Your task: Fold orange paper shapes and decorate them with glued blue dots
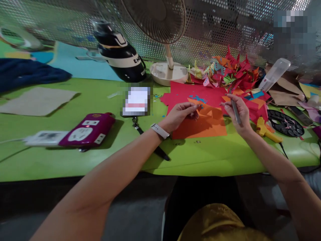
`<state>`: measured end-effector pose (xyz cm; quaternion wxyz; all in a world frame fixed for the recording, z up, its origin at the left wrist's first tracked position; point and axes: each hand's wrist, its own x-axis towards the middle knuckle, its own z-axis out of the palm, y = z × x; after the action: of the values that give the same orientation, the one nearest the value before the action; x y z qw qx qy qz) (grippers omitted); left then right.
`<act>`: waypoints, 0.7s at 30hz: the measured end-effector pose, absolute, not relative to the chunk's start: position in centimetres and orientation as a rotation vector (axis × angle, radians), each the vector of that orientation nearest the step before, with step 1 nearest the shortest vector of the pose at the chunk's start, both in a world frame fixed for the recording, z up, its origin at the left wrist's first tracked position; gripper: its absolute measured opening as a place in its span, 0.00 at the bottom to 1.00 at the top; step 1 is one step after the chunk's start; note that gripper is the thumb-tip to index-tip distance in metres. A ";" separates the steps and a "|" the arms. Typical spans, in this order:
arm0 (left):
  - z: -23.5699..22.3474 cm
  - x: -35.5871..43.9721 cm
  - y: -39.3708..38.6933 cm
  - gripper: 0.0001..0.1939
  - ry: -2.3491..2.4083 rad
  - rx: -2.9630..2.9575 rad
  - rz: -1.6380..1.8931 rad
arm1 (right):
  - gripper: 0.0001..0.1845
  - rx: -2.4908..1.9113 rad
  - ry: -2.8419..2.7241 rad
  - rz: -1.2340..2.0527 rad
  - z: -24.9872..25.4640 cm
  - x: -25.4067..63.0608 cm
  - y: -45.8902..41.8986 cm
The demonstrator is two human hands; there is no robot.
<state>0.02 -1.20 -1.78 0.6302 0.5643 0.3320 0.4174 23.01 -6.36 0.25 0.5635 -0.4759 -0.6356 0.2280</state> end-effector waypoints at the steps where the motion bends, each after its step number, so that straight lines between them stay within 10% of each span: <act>1: -1.8 0.0 -1.1 0.13 0.774 1.258 0.983 | 0.20 -1.114 -1.486 0.533 0.7 23.3 -6.3; 9: -1.9 0.0 -0.3 0.12 0.912 0.987 1.216 | 0.18 -1.175 -1.815 0.831 2.5 25.7 -6.3; 21: -1.9 -0.3 -0.1 0.16 0.962 0.817 1.322 | 0.17 -1.311 -2.558 0.006 -1.1 28.4 -4.4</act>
<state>-0.28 -0.15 -1.87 0.6107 0.3538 0.4168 0.5728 28.43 -4.41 -1.09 0.1333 -0.4519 -0.8821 0.0020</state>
